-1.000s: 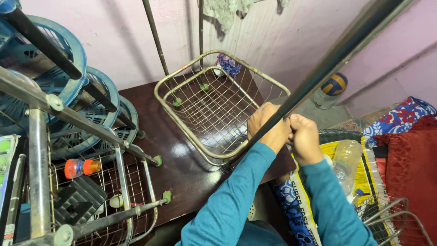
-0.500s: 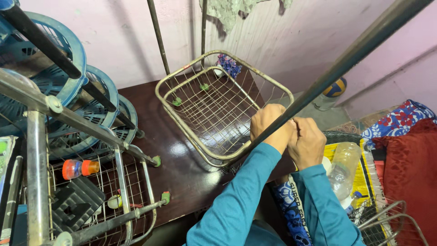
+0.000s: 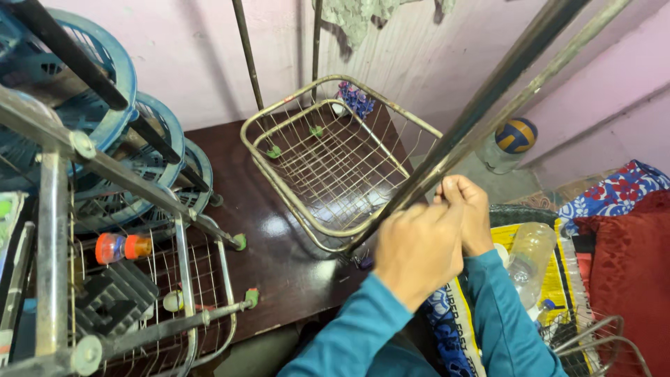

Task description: The person assembles a wire mesh shelf unit by attaching a metal basket to vertical poles using a screwdriver and screws. The person aligns the basket, inserts screws, and tightens them to secure the basket to the frame.

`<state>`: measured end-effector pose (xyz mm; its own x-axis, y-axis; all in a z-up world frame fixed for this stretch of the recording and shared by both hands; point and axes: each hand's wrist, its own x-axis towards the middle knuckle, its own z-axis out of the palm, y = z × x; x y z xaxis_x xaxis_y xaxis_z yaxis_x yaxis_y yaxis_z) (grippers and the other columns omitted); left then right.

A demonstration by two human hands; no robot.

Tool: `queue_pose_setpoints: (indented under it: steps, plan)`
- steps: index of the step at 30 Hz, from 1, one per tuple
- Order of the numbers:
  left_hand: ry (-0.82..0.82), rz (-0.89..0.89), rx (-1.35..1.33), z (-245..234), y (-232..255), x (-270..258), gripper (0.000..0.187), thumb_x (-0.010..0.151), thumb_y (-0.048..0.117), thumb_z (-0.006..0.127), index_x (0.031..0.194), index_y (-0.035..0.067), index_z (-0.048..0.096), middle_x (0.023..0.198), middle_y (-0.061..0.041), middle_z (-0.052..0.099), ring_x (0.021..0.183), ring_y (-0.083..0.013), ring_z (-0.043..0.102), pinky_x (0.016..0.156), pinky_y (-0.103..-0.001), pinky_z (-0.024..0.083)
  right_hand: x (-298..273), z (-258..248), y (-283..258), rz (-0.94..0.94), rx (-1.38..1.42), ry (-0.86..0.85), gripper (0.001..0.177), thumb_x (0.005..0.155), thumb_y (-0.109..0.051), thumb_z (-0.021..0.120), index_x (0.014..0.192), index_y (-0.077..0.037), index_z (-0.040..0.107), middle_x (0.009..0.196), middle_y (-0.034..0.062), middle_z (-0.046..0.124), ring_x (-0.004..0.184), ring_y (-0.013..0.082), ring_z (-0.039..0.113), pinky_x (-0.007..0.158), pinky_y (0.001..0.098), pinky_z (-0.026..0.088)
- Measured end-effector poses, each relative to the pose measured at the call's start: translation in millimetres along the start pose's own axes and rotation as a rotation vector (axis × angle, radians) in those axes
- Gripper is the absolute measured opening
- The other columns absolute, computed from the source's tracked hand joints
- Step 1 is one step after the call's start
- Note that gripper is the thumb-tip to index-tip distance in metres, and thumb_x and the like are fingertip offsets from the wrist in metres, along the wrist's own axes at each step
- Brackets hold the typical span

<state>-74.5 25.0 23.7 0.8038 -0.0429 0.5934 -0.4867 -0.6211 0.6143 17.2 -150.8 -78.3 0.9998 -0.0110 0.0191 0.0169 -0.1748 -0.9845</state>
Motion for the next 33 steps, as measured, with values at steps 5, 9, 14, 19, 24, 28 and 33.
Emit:
queue_pose_setpoints:
  steps: [5, 9, 14, 19, 24, 28, 33]
  plan:
    - [0.482, -0.346, 0.01, -39, -39, -14, 0.02, 0.091, 0.015, 0.076, 0.107, 0.009, 0.066, 0.103, -0.009, 0.068, 0.1, -0.0249, 0.063, 0.088, -0.039, 0.05, -16, 17, -27, -0.14, -0.296, 0.153, 0.024, 0.105, -0.023, 0.061, 0.095, -0.001, 0.066, 0.076, 0.0014, 0.065, 0.066, 0.0073, 0.057, 0.061, 0.0253, 0.046]
    - [0.742, -1.004, -0.68, -38, -106, -9, 0.074, 0.083, 0.02, 0.078, 0.142, 0.004, 0.036, 0.137, -0.017, 0.053, 0.112, -0.0229, 0.059, 0.091, -0.037, 0.05, -26, 22, -44, -0.261, -0.492, 0.303, 0.019, 0.101, -0.021, 0.069, 0.101, -0.002, 0.069, 0.079, 0.0054, 0.067, 0.066, 0.0135, 0.059, 0.062, 0.0304, 0.048]
    - [0.375, -1.489, -0.955, -19, -142, -27, 0.088, 0.081, 0.002, 0.065, 0.156, 0.017, 0.023, 0.141, -0.02, 0.051, 0.106, -0.0259, 0.06, 0.079, -0.043, 0.05, -30, 27, -47, -0.516, -0.779, 0.369, 0.011, 0.104, -0.015, 0.069, 0.104, -0.004, 0.072, 0.096, 0.014, 0.07, 0.083, 0.0319, 0.067, 0.073, 0.0401, 0.051]
    - [0.432, -1.216, -0.816, -19, -146, -34, 0.09, 0.076, -0.01, 0.058, 0.157, 0.017, 0.029, 0.135, -0.022, 0.059, 0.098, -0.0299, 0.065, 0.069, -0.032, 0.051, -29, 33, -44, -0.522, -0.79, 0.37, 0.01, 0.105, -0.012, 0.066, 0.105, -0.004, 0.071, 0.099, 0.0158, 0.069, 0.088, 0.0369, 0.067, 0.077, 0.0426, 0.052]
    - [0.439, -1.14, -0.834, -27, -135, -34, 0.088, 0.074, -0.014, 0.048, 0.155, 0.015, 0.029, 0.13, -0.021, 0.062, 0.093, -0.0282, 0.076, 0.064, -0.029, 0.053, -29, 28, -34, -0.497, -0.75, 0.356, 0.009, 0.104, -0.008, 0.062, 0.106, -0.002, 0.069, 0.099, 0.0177, 0.068, 0.091, 0.0394, 0.066, 0.078, 0.0429, 0.051]
    - [0.4, -1.049, -0.751, -38, -124, -30, 0.082, 0.076, -0.013, 0.052, 0.151, 0.012, 0.03, 0.126, -0.021, 0.066, 0.092, -0.031, 0.075, 0.062, -0.031, 0.053, -24, 21, -18, -0.53, -0.691, 0.352, 0.011, 0.103, -0.009, 0.063, 0.102, 0.001, 0.069, 0.095, 0.0187, 0.068, 0.088, 0.0368, 0.068, 0.077, 0.0429, 0.053]
    - [0.328, -0.834, -0.665, -51, -123, -22, 0.076, 0.082, -0.009, 0.051, 0.151, 0.009, 0.027, 0.119, -0.017, 0.067, 0.095, -0.0263, 0.077, 0.072, -0.031, 0.06, -11, 15, 9, -0.263, -0.363, 0.285, 0.023, 0.108, -0.009, 0.061, 0.087, 0.002, 0.064, 0.077, 0.0107, 0.062, 0.074, 0.0197, 0.06, 0.066, 0.0339, 0.045]
